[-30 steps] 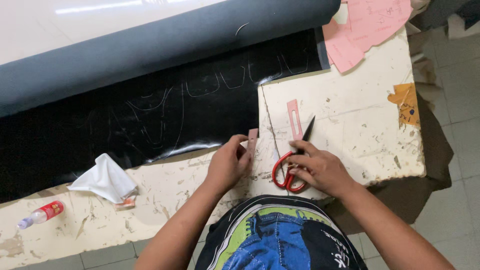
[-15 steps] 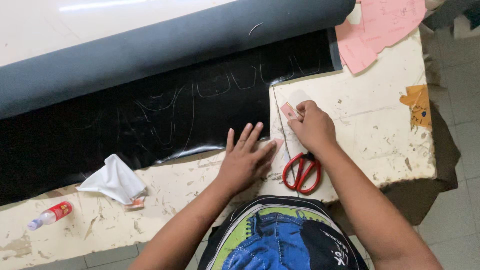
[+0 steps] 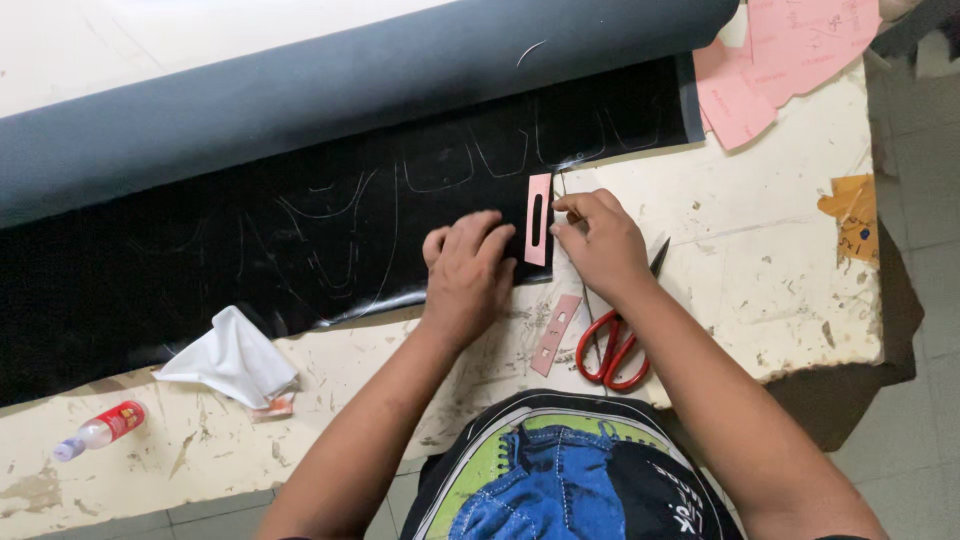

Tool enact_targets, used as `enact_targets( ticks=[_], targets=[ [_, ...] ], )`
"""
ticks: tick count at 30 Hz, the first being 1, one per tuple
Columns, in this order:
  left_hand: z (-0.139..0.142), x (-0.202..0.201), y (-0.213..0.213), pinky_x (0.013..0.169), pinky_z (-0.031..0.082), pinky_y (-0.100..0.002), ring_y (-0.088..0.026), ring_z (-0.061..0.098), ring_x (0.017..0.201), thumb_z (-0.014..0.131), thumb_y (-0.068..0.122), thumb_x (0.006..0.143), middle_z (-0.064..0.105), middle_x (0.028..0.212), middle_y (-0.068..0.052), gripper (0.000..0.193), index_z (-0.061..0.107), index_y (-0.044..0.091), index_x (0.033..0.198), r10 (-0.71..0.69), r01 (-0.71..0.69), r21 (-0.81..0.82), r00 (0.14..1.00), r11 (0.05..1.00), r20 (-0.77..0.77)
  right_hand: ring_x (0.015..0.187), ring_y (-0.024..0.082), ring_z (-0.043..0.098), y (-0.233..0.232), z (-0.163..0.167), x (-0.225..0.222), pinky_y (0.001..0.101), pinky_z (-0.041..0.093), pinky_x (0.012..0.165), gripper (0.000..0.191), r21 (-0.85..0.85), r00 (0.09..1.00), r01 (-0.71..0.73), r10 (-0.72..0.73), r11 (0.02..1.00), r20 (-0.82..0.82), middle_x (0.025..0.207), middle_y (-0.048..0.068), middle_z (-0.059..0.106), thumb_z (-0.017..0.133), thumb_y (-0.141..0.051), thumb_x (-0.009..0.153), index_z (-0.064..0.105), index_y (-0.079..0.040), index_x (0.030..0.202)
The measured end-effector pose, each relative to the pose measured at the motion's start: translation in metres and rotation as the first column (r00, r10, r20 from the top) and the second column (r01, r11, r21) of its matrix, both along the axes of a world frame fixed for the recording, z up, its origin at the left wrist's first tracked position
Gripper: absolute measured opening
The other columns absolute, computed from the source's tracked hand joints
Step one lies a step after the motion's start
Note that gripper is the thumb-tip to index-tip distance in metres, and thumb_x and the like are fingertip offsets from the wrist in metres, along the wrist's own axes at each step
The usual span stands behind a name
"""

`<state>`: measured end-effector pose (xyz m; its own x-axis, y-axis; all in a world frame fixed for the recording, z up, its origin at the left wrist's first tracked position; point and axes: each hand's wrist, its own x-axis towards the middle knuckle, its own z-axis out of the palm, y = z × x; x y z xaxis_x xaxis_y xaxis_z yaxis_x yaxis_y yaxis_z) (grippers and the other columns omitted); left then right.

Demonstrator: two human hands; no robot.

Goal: The person opens a small bottle of glue and applies it along the marked outlines on a black leather sheet on the work table, wiping the area with a white cloth. They then place a pink paper pattern piece on the sheet, align it, and trace along it with a pen.

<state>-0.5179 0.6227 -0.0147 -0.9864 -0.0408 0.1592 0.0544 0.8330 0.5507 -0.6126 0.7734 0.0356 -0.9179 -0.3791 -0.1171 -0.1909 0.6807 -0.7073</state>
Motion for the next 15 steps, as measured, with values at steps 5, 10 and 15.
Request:
enact_targets(
  ticks=[5,10,15],
  targets=[
    [0.006,-0.024,-0.009,0.117,0.011,-0.062,-0.030,0.031,0.149,0.078,0.035,0.079,0.044,0.156,-0.004,0.069,0.056,0.016,0.142,-0.119,0.125,-0.061,0.989,0.990,0.085,0.089,0.022,0.065,0.008,0.000,0.010,0.0360,0.054,0.080,0.041,0.088,0.990,-0.134,0.137,0.987,-0.032,0.106,0.006,0.060,0.075,-0.020,0.088,0.070,-0.022,0.128],
    [0.003,-0.024,-0.007,0.120,0.007,-0.063,-0.028,0.028,0.152,0.075,0.043,0.083,0.043,0.158,0.001,0.072,0.054,0.020,0.148,-0.134,0.146,-0.104,0.984,0.984,0.117,0.090,0.021,0.065,0.010,-0.005,0.006,0.0361,0.054,0.081,0.040,0.130,0.986,-0.169,0.167,0.977,0.025,0.108,0.006,0.059,0.072,-0.020,0.088,0.070,-0.024,0.128],
    [0.000,-0.022,-0.006,0.122,0.008,-0.062,-0.027,0.029,0.153,0.074,0.045,0.084,0.044,0.159,0.002,0.070,0.055,0.020,0.147,-0.115,0.122,-0.112,0.991,0.986,0.071,0.094,0.021,0.065,0.015,-0.006,0.001,0.0352,0.053,0.085,0.039,0.095,0.976,-0.212,0.205,0.973,0.077,0.110,0.005,0.060,0.065,-0.015,0.094,0.069,-0.024,0.132]
  ],
)
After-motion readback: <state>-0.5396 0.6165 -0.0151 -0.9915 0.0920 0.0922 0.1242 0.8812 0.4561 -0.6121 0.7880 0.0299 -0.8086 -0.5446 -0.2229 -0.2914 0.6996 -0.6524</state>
